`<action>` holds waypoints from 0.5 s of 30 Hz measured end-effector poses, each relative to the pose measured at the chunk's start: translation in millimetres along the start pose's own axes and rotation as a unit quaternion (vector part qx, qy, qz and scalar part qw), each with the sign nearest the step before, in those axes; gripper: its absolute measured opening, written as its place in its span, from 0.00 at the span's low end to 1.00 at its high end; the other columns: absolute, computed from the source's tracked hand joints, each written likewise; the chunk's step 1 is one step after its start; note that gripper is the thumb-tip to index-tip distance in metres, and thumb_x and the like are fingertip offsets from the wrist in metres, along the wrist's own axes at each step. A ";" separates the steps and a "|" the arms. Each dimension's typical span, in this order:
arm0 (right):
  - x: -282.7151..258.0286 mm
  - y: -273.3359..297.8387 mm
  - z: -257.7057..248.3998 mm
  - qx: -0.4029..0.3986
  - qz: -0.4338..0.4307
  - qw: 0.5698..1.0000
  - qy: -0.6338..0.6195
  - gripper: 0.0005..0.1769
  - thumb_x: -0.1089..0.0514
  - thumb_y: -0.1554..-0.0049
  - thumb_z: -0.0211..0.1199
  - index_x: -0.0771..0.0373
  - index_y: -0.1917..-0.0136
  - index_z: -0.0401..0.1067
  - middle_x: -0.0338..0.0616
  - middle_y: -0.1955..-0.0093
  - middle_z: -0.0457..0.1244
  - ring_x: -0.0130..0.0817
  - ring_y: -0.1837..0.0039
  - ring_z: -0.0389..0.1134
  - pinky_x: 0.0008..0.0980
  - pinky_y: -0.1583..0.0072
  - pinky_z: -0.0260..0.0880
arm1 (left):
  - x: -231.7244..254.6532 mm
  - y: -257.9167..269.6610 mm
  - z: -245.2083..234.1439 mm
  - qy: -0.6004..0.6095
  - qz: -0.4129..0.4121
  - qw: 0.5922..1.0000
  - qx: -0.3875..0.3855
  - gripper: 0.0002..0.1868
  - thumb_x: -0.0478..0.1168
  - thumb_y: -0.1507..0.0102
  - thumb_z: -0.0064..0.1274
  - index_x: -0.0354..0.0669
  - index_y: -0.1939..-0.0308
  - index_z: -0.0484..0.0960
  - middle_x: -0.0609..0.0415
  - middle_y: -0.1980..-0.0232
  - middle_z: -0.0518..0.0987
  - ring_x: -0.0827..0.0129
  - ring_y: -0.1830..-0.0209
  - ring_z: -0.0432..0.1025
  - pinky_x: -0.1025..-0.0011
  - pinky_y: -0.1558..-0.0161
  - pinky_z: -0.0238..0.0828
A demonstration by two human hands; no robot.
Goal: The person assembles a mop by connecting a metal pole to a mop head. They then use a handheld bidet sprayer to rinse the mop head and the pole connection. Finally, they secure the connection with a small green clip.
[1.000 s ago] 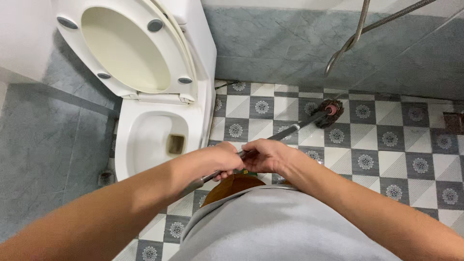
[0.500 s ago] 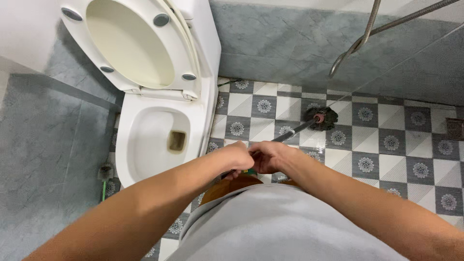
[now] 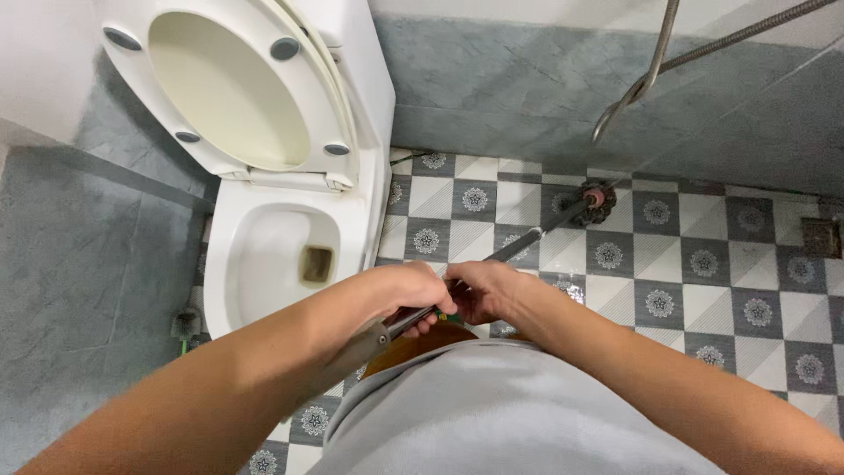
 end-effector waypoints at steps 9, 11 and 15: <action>13.4 -7.5 3.2 -0.029 0.039 0.999 -0.007 0.08 0.61 0.44 0.61 0.67 0.60 0.66 0.45 0.62 0.64 0.33 0.64 0.68 0.28 0.62 0.76 | -11.6 -16.0 4.0 -0.027 -0.004 0.999 0.047 0.10 0.36 0.39 0.55 0.28 0.61 0.80 0.45 0.70 0.79 0.61 0.77 0.74 0.60 0.76 0.72; 12.9 -11.5 2.8 -0.051 0.035 0.998 -0.010 0.09 0.60 0.44 0.63 0.66 0.61 0.66 0.44 0.63 0.63 0.32 0.65 0.67 0.27 0.63 0.74 | -6.3 -5.3 2.6 -0.079 0.028 0.995 0.061 0.13 0.37 0.40 0.55 0.25 0.62 0.81 0.43 0.70 0.81 0.60 0.78 0.75 0.62 0.77 0.72; 12.9 -8.4 6.5 -0.104 0.042 0.993 -0.028 0.10 0.62 0.47 0.67 0.61 0.65 0.66 0.39 0.66 0.62 0.27 0.68 0.64 0.24 0.67 0.68 | 0.8 13.7 -0.4 -0.156 0.029 0.981 0.110 0.12 0.35 0.41 0.51 0.31 0.56 0.79 0.38 0.65 0.85 0.54 0.69 0.81 0.59 0.67 0.78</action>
Point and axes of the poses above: each hand's wrist, its own y-axis away from the middle knuckle, its own z-axis out of the palm, x = y × z, the point moved 8 cm from there along -y, towards the middle knuckle
